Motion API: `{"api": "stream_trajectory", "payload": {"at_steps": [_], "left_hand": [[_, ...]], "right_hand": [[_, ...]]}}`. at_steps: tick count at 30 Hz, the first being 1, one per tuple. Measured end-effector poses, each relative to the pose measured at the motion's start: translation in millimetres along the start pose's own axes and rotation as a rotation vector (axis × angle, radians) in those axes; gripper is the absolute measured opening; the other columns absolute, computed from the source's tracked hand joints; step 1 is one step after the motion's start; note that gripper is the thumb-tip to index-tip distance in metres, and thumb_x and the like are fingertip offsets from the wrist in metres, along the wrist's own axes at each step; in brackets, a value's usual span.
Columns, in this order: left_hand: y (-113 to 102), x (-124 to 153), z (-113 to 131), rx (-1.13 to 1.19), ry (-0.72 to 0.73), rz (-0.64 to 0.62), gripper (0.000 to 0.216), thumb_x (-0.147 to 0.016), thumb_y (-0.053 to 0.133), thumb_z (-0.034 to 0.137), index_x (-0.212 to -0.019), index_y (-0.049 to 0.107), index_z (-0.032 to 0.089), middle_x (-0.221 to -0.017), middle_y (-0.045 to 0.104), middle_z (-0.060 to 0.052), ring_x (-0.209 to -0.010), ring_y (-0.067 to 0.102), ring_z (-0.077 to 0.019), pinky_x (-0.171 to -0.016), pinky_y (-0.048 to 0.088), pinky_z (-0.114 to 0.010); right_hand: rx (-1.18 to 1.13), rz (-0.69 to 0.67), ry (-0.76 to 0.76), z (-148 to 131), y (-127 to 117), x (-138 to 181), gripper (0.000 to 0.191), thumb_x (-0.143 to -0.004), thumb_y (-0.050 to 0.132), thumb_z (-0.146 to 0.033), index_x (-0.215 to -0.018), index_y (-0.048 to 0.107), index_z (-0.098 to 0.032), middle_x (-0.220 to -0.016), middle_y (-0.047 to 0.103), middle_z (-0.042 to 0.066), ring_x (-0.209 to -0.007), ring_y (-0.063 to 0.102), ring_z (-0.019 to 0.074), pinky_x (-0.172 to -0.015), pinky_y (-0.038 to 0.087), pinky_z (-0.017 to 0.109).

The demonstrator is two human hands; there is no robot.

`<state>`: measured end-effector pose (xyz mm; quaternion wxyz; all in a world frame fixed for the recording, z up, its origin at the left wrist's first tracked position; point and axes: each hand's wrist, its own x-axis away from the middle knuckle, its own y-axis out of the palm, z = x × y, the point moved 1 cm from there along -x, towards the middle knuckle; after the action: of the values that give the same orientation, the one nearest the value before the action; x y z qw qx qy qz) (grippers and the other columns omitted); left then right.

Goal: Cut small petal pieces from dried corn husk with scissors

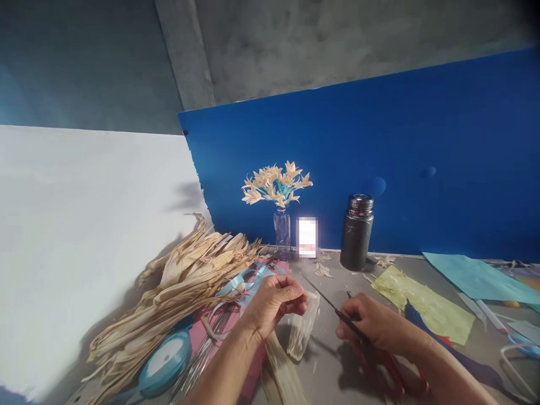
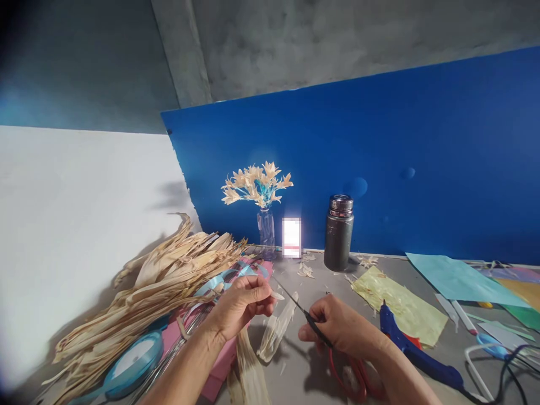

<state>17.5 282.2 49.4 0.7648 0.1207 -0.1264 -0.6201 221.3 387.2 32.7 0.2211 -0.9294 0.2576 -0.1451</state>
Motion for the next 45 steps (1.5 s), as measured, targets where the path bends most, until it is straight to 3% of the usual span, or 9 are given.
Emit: {"api": "stream_trajectory", "payload": {"at_steps": [5, 10, 15, 20, 23, 26, 33, 37, 45], "left_hand": [[6, -1, -7, 0.057, -0.022, 0.032, 0.039, -0.058, 0.090, 0.036, -0.069, 0.062, 0.011, -0.072, 0.072, -0.009, -0.054, 0.062, -0.0113, -0.056, 0.047, -0.022], [9, -2, -14, 0.055, -0.065, 0.007, 0.039, -0.059, 0.088, 0.038, -0.070, 0.061, 0.013, -0.069, 0.071, -0.008, -0.051, 0.059, -0.0114, -0.052, 0.046, -0.023], [11, -2, -18, -0.034, -0.060, -0.008, 0.035, -0.061, 0.086, 0.036, -0.068, 0.061, 0.012, -0.065, 0.068, -0.007, -0.053, 0.059, -0.0114, -0.053, 0.047, -0.022], [21, 0, -28, 0.126, -0.015, -0.014, 0.037, -0.067, 0.083, 0.041, -0.077, 0.062, 0.013, -0.076, 0.068, -0.005, -0.053, 0.058, -0.0100, -0.052, 0.046, -0.023], [28, 1, -38, 0.164, -0.029, -0.004, 0.035, -0.065, 0.086, 0.035, -0.075, 0.059, 0.015, -0.069, 0.062, -0.001, -0.053, 0.056, -0.0095, -0.051, 0.044, -0.022], [29, 0, -42, 0.161, -0.007, 0.026, 0.035, -0.064, 0.085, 0.034, -0.072, 0.057, 0.016, -0.061, 0.055, 0.002, -0.051, 0.053, -0.0086, -0.050, 0.040, -0.020], [21, 1, -22, -0.094, 0.230, 0.158, 0.018, -0.071, 0.071, 0.027, -0.068, 0.058, 0.015, -0.064, 0.062, -0.002, -0.061, 0.058, -0.0131, -0.060, 0.043, -0.024], [20, 1, -22, -0.061, 0.221, 0.131, 0.012, -0.070, 0.065, 0.024, -0.068, 0.057, 0.016, -0.063, 0.064, -0.004, -0.061, 0.059, -0.0157, -0.063, 0.046, -0.028], [22, 0, -24, -0.037, 0.221, 0.131, 0.016, -0.070, 0.068, 0.026, -0.068, 0.055, 0.017, -0.060, 0.063, -0.002, -0.058, 0.059, -0.0150, -0.062, 0.045, -0.027]], "right_hand": [[-0.178, 0.208, -0.104, -7, 9, -9, 0.022, -0.075, 0.070, -0.037, -0.074, 0.064, -0.016, -0.061, 0.061, -0.002, -0.055, 0.043, 0.0100, -0.053, 0.031, 0.023], [-0.443, 0.230, -0.201, -16, 19, -5, 0.028, -0.072, 0.071, -0.036, -0.089, 0.063, -0.017, -0.072, 0.056, -0.003, -0.058, 0.039, 0.0090, -0.054, 0.031, 0.023], [-0.424, 0.289, -0.191, -16, 25, -7, 0.026, -0.068, 0.071, -0.037, -0.081, 0.060, -0.017, -0.066, 0.051, -0.004, -0.059, 0.040, 0.0105, -0.054, 0.032, 0.023], [-0.422, 0.469, -0.227, -11, 33, -12, 0.032, -0.069, 0.071, -0.044, -0.083, 0.061, -0.018, -0.067, 0.054, -0.003, -0.061, 0.044, 0.0125, -0.057, 0.036, 0.024], [-0.376, 0.544, -0.229, -10, 37, -14, 0.032, -0.072, 0.070, -0.047, -0.084, 0.062, -0.018, -0.072, 0.059, -0.001, -0.066, 0.050, 0.0147, -0.061, 0.039, 0.025], [-0.340, 0.501, -0.197, -11, 37, -15, 0.036, -0.073, 0.069, -0.051, -0.082, 0.061, -0.018, -0.065, 0.055, -0.002, -0.061, 0.047, 0.0133, -0.056, 0.037, 0.024], [-0.164, 0.006, -0.174, -18, 30, -7, 0.071, -0.072, 0.050, -0.084, -0.070, 0.060, -0.014, -0.065, 0.061, 0.004, -0.057, 0.046, 0.0123, -0.054, 0.033, 0.024], [-0.144, -0.041, -0.154, -21, 33, -3, 0.074, -0.069, 0.050, -0.087, -0.067, 0.059, -0.014, -0.064, 0.063, 0.006, -0.057, 0.048, 0.0129, -0.053, 0.033, 0.024], [-0.144, -0.018, -0.187, -9, 40, -15, 0.073, -0.070, 0.054, -0.085, -0.055, 0.058, -0.014, -0.047, 0.046, -0.002, -0.045, 0.035, 0.0081, -0.045, 0.024, 0.022]]}}
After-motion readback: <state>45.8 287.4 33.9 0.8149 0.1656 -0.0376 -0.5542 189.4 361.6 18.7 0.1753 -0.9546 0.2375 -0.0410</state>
